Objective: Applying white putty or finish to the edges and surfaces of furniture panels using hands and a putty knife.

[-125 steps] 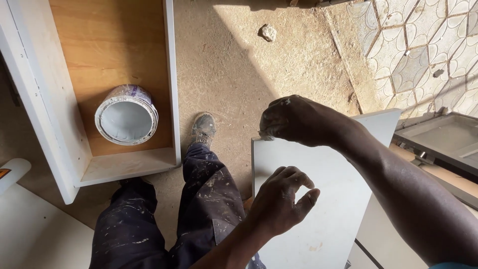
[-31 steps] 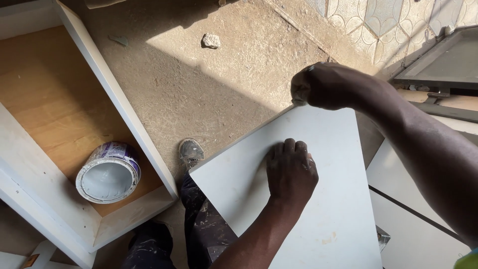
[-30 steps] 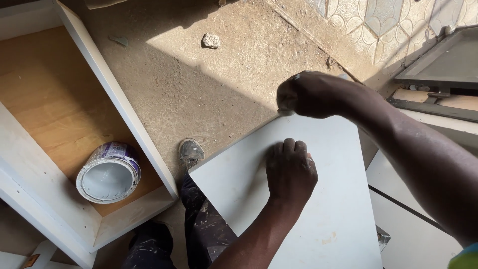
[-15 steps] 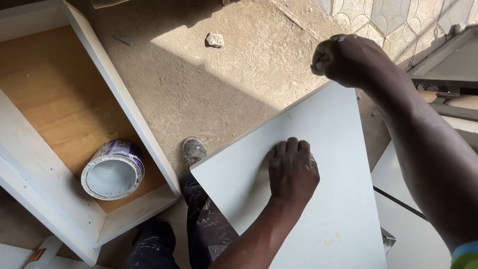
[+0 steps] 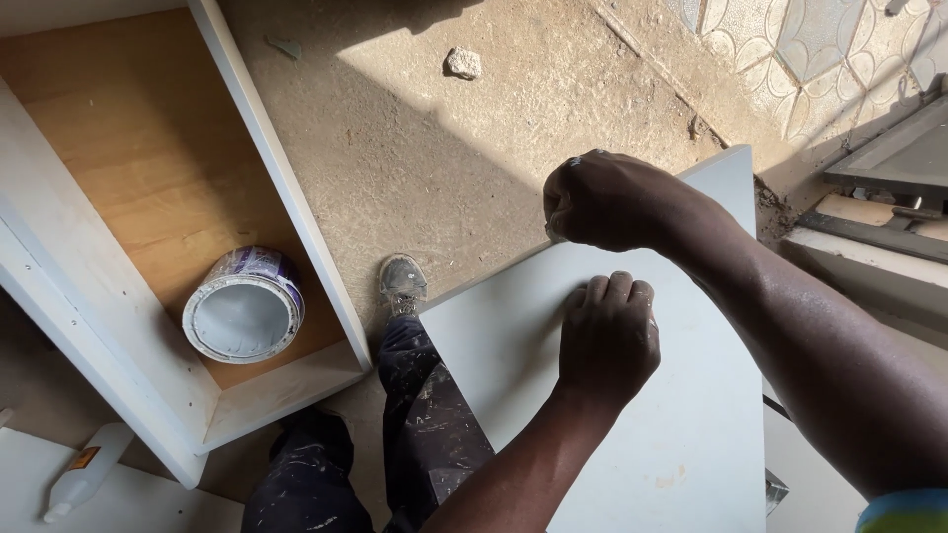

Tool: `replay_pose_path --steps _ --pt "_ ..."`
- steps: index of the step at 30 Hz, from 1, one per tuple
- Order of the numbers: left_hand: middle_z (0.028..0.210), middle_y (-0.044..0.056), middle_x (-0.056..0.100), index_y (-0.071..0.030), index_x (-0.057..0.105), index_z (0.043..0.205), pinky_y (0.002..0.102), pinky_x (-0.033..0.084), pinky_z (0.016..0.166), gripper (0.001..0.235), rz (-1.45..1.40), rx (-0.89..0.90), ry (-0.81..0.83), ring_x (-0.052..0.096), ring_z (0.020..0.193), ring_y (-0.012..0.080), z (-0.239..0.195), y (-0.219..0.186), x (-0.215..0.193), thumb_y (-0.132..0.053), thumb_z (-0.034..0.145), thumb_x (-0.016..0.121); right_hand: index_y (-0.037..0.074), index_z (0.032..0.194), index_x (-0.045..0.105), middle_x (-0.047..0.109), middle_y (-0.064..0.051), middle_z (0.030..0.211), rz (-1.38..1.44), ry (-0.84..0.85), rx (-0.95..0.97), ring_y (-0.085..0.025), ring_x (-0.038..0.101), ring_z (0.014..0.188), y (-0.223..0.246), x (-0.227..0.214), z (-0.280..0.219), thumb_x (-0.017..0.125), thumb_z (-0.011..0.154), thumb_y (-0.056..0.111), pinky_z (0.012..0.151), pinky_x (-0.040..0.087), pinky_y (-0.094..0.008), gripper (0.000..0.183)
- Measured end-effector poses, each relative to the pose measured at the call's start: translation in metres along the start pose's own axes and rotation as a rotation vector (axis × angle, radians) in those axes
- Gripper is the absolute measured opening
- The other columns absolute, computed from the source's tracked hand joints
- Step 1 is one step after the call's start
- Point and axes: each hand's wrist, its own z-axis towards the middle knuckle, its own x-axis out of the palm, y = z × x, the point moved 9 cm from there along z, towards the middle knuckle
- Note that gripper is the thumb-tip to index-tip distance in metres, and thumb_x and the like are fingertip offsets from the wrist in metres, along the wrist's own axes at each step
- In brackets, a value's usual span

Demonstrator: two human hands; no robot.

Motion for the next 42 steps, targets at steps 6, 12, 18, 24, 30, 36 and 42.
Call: replay_pose_path --steps 6,12,18,24,30,36,42 --pt "0.059 0.005 0.043 -0.014 0.048 0.056 0.035 0.044 0.058 0.024 -0.132 0.142 -0.148 0.048 0.056 0.0246 -0.012 0.005 0.012 -0.002 0.075 0.057 0.005 0.073 0.071 0.058 -0.005 0.05 -0.075 0.029 -0.152 -0.018 0.052 0.042 0.058 0.042 0.025 0.053 0.076 0.007 0.058 0.046 -0.03 0.019" --pt "0.088 0.006 0.05 -0.013 0.058 0.08 0.036 0.052 0.073 0.011 -0.098 0.124 -0.133 0.056 0.083 0.0232 -0.018 0.014 0.033 -0.019 0.08 0.067 0.003 0.076 0.074 0.063 -0.007 0.052 0.065 0.039 -0.444 -0.019 0.058 0.04 0.164 0.111 0.027 0.054 0.074 0.005 0.054 0.052 -0.032 0.02" --pt "0.084 0.004 0.054 -0.011 0.06 0.079 0.036 0.053 0.069 0.005 -0.215 0.148 -0.036 0.062 0.083 0.0236 -0.037 0.019 -0.008 -0.012 0.084 0.062 0.001 0.087 0.068 0.072 -0.019 0.073 0.425 -0.096 -0.581 -0.046 0.073 0.069 0.229 0.096 -0.023 0.061 0.079 0.011 0.061 0.058 -0.053 0.016" --pt "0.074 -0.007 0.048 -0.02 0.058 0.074 0.021 0.053 0.062 0.011 -0.427 0.105 -0.448 0.058 0.067 0.0106 -0.099 0.064 -0.082 -0.009 0.074 0.056 0.004 0.097 0.069 0.069 -0.024 0.081 0.639 -0.169 -0.56 -0.05 0.071 0.079 0.234 0.099 -0.047 0.061 0.083 0.013 0.067 0.059 -0.055 0.018" --pt "0.096 0.008 0.065 -0.007 0.063 0.099 0.039 0.049 0.082 0.008 -0.38 -0.037 -0.211 0.061 0.088 0.0242 -0.176 0.153 -0.153 -0.009 0.093 0.068 0.019 0.102 0.066 0.079 0.001 0.1 0.629 -0.161 -0.335 -0.018 0.075 0.09 0.24 0.154 -0.032 0.069 0.082 0.022 0.077 0.054 -0.035 0.021" --pt "0.068 0.002 0.045 -0.011 0.041 0.072 0.033 0.041 0.061 0.032 -0.445 -0.498 -0.437 0.047 0.067 0.0182 -0.258 0.267 -0.191 0.001 0.087 0.066 0.015 0.106 0.062 0.08 -0.007 0.102 0.601 -0.131 -0.102 -0.023 0.076 0.089 0.259 0.228 0.018 0.07 0.082 0.03 0.073 0.055 -0.038 0.03" --pt "0.085 0.001 0.072 -0.01 0.07 0.087 0.032 0.053 0.065 0.012 -0.575 -0.93 -0.557 0.063 0.071 0.0152 -0.346 0.353 -0.159 -0.021 0.093 0.068 0.014 0.107 0.058 0.071 -0.005 0.104 0.524 -0.222 0.005 -0.029 0.067 0.092 0.289 0.314 0.101 0.074 0.08 0.049 0.076 0.047 -0.043 0.047"
